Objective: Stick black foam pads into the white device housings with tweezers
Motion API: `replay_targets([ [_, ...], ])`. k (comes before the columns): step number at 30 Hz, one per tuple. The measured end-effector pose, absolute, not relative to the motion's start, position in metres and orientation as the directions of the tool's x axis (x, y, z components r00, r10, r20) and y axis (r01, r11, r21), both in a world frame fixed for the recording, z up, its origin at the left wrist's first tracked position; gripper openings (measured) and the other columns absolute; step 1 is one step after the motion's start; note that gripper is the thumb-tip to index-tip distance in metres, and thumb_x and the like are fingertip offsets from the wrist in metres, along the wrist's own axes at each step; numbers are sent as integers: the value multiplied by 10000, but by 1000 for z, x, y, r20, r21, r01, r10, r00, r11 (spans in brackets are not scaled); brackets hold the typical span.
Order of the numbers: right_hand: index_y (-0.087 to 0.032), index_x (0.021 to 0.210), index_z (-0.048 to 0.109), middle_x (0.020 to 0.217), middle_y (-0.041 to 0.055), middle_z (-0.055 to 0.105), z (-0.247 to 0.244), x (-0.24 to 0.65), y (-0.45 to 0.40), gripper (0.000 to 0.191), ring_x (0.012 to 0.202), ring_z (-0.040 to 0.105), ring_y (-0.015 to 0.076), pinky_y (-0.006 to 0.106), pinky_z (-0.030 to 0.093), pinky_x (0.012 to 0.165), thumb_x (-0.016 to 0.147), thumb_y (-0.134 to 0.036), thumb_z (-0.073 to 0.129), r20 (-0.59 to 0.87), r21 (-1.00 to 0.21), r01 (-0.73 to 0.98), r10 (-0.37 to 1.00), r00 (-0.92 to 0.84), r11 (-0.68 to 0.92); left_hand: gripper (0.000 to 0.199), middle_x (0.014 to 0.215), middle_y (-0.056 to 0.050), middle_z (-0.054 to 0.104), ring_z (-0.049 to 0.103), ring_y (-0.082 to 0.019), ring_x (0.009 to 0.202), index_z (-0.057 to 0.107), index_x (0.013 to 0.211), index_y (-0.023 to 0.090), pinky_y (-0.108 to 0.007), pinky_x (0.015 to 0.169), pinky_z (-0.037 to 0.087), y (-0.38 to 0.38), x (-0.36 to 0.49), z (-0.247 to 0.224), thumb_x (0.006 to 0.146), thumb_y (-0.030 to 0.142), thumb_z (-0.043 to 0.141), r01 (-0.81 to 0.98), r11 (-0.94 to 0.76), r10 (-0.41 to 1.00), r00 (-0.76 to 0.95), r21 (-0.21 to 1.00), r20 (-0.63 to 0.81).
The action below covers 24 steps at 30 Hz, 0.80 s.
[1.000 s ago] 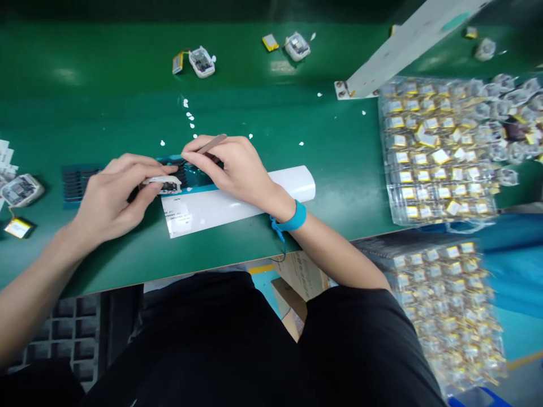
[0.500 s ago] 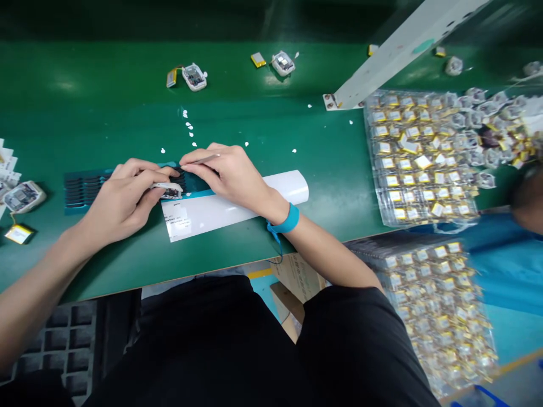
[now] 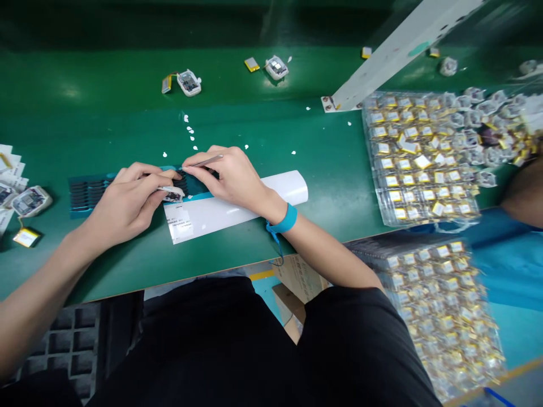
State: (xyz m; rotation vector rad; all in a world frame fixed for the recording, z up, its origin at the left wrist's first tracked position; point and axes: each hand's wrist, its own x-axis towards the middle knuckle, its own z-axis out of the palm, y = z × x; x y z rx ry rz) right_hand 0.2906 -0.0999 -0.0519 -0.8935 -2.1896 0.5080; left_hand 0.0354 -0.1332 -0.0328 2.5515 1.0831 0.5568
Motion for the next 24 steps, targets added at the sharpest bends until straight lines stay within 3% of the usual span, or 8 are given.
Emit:
replay_targets([
  [6,-193,1155,816,1147,25,859,-60,279,-105,322,1039,824,161,308,640,918,1136,-306,515,499,-596,398,711,-496,697,277,1251,-102,780,690,-323,1194,689,1195,215,-453,877,510,-131,36,-31,1113,236,425,619,-662,737,641,423,215],
  [11,-226,1178,816,1141,7,858,-66,275,-101,351,1006,836,171,322,672,884,1139,-328,483,489,-571,436,715,-499,695,294,1245,-118,775,691,-328,1194,700,1201,200,-456,875,530,-129,35,-34,1114,234,422,616,-675,728,644,406,234],
  [15,-242,1207,816,1194,8,852,-61,279,-93,330,1097,828,196,353,679,957,1127,-345,513,541,-597,465,756,-369,654,295,1333,-118,769,692,-329,1193,720,1209,201,-497,937,553,-126,34,-36,1117,247,443,601,-684,719,651,414,243],
  [19,-266,1230,811,1261,-4,838,-49,285,-94,303,1178,810,211,393,678,1018,1118,-346,541,605,-621,409,740,-292,669,234,1224,-84,822,733,-306,1169,748,1146,224,-480,945,577,-132,34,-23,1090,215,522,464,-779,618,683,421,390],
  [22,-285,1233,809,1280,-19,832,-42,286,-100,279,1207,798,214,420,670,1050,1104,-349,570,578,-630,392,742,-340,670,195,1084,-54,842,782,-230,988,757,1131,238,-394,866,602,-138,33,-9,1074,203,574,383,-734,679,403,561,614],
  [24,-259,1150,830,1247,-5,843,-40,285,-102,246,1160,813,217,412,673,1021,1086,-348,609,532,-650,398,762,-371,647,150,1020,-48,832,778,-201,884,745,1118,228,-354,792,600,-138,31,-5,1070,256,606,349,-604,788,130,716,602],
])
